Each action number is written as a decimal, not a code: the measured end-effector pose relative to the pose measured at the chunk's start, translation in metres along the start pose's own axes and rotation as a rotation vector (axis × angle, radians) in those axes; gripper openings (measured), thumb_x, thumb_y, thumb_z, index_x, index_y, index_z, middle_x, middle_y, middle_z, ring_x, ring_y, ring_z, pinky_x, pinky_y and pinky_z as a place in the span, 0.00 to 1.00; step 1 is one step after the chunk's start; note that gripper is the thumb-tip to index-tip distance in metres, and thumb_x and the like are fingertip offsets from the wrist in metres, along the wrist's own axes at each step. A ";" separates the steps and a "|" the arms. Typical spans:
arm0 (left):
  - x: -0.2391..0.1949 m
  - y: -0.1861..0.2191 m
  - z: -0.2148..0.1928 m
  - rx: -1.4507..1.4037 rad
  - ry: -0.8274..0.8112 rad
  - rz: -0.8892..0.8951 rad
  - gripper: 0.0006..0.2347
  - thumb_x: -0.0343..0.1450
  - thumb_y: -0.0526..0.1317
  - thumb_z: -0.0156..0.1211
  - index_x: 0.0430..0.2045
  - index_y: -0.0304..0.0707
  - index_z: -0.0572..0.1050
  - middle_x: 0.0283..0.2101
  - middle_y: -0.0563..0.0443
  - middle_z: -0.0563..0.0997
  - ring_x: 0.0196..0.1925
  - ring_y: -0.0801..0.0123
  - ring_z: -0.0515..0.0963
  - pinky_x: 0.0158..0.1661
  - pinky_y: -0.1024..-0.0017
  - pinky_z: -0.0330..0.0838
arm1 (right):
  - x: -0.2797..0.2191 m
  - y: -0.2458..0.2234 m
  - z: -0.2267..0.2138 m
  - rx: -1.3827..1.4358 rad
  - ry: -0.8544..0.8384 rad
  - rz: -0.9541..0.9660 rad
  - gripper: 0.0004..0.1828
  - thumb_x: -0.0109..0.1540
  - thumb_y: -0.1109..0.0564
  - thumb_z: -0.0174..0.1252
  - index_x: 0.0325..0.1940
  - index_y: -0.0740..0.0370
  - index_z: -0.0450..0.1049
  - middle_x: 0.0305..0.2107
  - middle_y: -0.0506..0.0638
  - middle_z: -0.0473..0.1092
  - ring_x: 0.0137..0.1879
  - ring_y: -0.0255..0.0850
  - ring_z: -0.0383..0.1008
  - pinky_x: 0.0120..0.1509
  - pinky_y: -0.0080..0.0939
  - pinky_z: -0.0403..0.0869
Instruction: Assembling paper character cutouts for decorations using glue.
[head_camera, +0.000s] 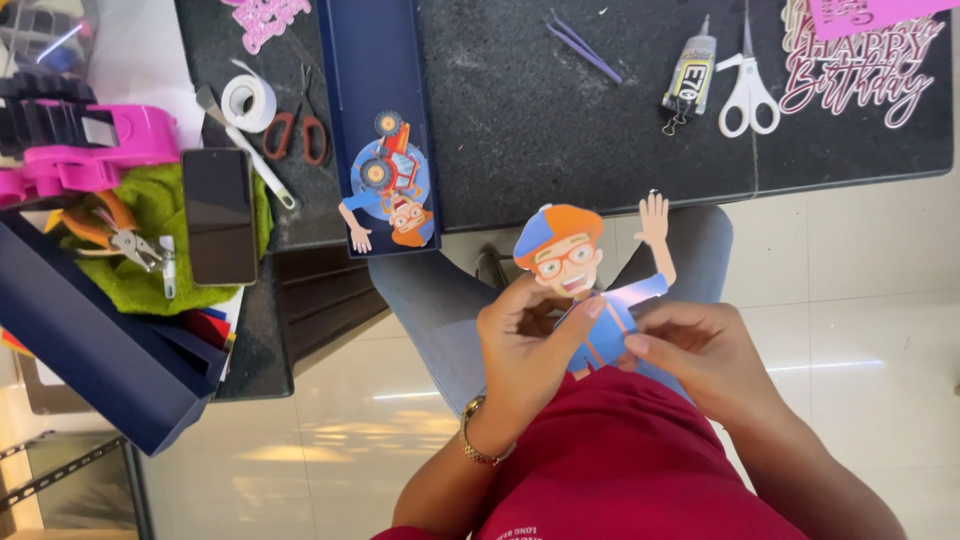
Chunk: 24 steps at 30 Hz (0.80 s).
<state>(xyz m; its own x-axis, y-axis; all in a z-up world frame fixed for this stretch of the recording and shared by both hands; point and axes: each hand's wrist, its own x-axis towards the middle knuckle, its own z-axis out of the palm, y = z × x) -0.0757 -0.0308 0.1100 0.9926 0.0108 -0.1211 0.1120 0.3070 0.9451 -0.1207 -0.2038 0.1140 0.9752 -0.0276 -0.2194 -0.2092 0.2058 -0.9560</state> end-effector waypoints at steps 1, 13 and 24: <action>0.001 0.006 0.001 0.001 0.007 -0.001 0.08 0.64 0.28 0.74 0.31 0.28 0.80 0.29 0.42 0.85 0.33 0.67 0.85 0.31 0.68 0.84 | -0.002 0.001 0.000 0.000 -0.006 0.004 0.04 0.55 0.69 0.66 0.26 0.74 0.79 0.16 0.58 0.73 0.27 0.41 0.78 0.35 0.42 0.80; -0.008 0.043 -0.005 0.102 -0.250 -0.115 0.06 0.71 0.36 0.66 0.35 0.31 0.82 0.33 0.47 0.86 0.34 0.75 0.84 0.37 0.77 0.81 | -0.003 -0.024 -0.005 0.022 0.103 -0.005 0.04 0.61 0.63 0.62 0.36 0.69 0.78 0.24 0.59 0.77 0.30 0.44 0.79 0.42 0.42 0.81; -0.011 0.052 -0.002 0.272 -0.221 0.085 0.04 0.71 0.36 0.66 0.34 0.35 0.83 0.34 0.48 0.87 0.32 0.78 0.84 0.34 0.80 0.83 | -0.006 -0.019 -0.008 0.070 0.106 -0.025 0.03 0.60 0.64 0.63 0.34 0.68 0.77 0.24 0.60 0.77 0.30 0.48 0.81 0.42 0.46 0.84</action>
<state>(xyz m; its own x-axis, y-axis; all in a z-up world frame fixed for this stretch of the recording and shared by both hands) -0.0809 -0.0132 0.1604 0.9818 -0.1898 0.0016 0.0078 0.0488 0.9988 -0.1231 -0.2155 0.1323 0.9664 -0.1357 -0.2182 -0.1755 0.2716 -0.9463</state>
